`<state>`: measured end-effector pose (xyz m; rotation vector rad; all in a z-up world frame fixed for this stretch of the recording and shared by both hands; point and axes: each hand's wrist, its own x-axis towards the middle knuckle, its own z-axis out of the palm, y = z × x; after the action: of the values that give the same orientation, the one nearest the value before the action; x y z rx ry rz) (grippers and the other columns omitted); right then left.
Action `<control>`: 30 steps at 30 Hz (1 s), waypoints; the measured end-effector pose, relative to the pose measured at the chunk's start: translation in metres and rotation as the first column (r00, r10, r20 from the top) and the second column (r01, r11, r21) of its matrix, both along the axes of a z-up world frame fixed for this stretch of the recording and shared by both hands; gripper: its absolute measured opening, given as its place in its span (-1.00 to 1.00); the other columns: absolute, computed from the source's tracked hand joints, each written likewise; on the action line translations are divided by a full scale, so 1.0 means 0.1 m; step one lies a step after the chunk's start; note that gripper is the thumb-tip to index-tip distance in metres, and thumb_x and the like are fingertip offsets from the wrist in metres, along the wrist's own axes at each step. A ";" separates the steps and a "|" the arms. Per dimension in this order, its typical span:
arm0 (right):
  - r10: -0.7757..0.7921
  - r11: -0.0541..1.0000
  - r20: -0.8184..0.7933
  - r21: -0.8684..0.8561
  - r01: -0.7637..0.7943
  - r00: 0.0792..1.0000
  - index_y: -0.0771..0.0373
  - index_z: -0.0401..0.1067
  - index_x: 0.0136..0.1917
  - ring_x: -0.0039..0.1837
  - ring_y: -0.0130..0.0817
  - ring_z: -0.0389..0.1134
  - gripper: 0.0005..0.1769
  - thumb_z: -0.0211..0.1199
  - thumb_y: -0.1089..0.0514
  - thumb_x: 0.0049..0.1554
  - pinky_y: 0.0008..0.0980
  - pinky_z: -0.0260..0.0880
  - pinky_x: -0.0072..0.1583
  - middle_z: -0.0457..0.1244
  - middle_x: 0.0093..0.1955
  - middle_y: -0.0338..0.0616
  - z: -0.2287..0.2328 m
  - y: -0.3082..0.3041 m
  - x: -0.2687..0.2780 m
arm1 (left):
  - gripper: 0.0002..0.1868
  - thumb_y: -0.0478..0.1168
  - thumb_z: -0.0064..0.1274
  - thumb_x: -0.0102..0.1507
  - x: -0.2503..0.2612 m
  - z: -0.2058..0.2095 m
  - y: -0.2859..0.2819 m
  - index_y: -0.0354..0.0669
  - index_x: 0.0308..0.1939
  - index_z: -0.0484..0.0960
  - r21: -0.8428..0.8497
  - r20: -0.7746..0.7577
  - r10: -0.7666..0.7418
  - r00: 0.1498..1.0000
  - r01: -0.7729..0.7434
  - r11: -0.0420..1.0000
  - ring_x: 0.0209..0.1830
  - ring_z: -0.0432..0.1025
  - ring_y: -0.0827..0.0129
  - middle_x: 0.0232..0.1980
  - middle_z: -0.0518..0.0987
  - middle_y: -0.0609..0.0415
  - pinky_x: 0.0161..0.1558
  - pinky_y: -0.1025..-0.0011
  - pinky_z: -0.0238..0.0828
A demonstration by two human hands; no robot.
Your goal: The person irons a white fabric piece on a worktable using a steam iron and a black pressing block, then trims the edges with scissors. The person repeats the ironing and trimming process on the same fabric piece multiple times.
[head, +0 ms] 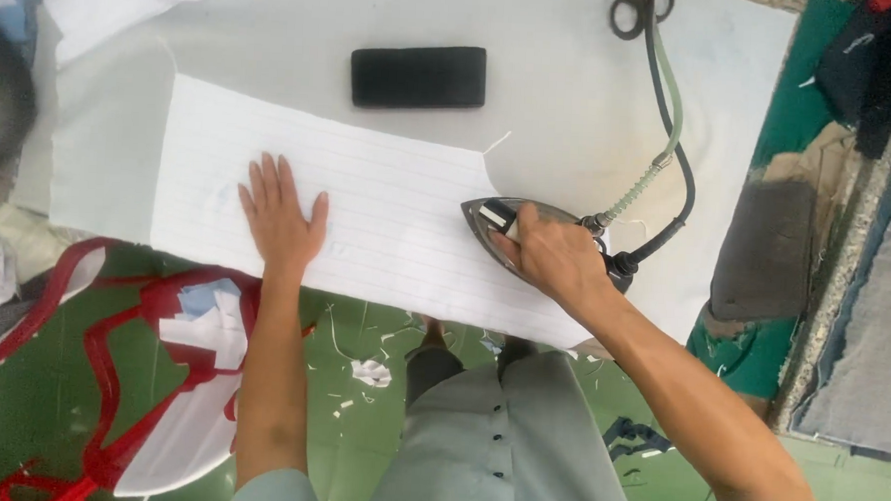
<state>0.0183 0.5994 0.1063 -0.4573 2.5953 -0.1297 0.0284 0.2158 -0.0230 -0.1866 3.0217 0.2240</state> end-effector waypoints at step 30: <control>-0.442 0.895 -0.156 -0.018 0.445 0.883 0.24 0.32 -0.03 -0.12 0.09 0.52 -0.49 -0.05 -0.27 0.33 -0.05 0.52 -0.04 0.40 -0.27 0.16 -0.11 1.34 -0.32 | -0.14 0.26 -0.45 0.43 -0.14 0.01 0.15 -0.25 0.63 -0.10 -0.002 0.054 0.077 0.996 -0.077 0.997 0.69 -0.38 -0.07 0.69 -0.20 -0.27 0.55 -0.11 -0.65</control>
<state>-0.0142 0.7331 0.0951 0.1525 2.8112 -0.2322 0.0143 0.2311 -0.0216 -0.3041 2.9636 0.2214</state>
